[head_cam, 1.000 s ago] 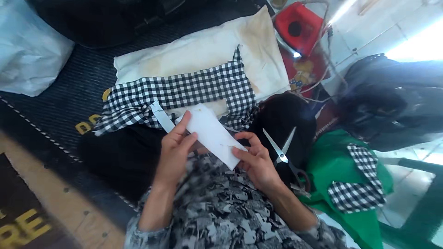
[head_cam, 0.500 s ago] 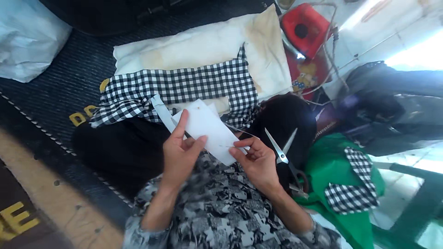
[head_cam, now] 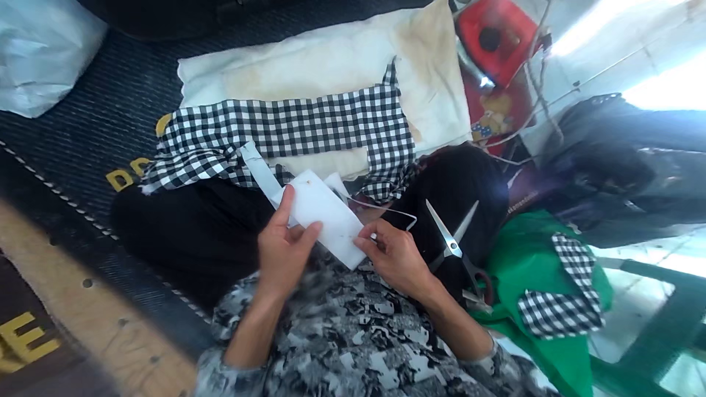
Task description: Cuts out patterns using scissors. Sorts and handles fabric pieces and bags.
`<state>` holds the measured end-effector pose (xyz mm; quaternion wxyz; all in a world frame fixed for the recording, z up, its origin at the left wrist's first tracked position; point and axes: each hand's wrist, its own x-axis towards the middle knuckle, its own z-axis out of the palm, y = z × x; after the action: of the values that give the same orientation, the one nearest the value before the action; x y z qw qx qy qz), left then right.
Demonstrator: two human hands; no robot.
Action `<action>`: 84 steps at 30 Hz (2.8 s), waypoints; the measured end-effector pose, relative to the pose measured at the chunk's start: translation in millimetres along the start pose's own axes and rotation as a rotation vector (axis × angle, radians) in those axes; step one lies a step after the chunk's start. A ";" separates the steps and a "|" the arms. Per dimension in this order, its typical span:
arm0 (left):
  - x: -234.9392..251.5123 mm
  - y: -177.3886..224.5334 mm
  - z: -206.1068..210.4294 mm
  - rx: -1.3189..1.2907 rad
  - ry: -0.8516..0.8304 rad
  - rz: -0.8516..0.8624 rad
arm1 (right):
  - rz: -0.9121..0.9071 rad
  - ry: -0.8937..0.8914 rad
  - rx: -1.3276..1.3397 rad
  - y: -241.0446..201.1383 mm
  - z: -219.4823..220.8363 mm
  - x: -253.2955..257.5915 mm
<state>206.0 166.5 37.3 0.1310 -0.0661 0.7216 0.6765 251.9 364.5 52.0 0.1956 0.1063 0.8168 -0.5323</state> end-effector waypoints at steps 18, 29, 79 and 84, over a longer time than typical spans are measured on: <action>6.8 27.0 -36.6 -0.119 0.164 0.183 | 0.145 0.112 0.431 -14.0 -9.1 -10.2; 4.1 28.3 -14.2 -0.001 0.227 0.136 | 0.189 0.046 0.913 -40.1 33.1 11.4; -21.8 25.7 37.4 0.658 0.209 0.750 | -0.394 0.380 -0.123 -22.1 39.7 -5.8; -24.4 29.4 39.7 0.656 0.188 0.758 | -0.407 0.387 -0.086 -22.2 36.8 -9.1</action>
<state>225.3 206.1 70.3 -0.1754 0.1844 0.8780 0.4054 259.2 322.2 61.2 -0.0705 0.0311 0.8654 -0.4951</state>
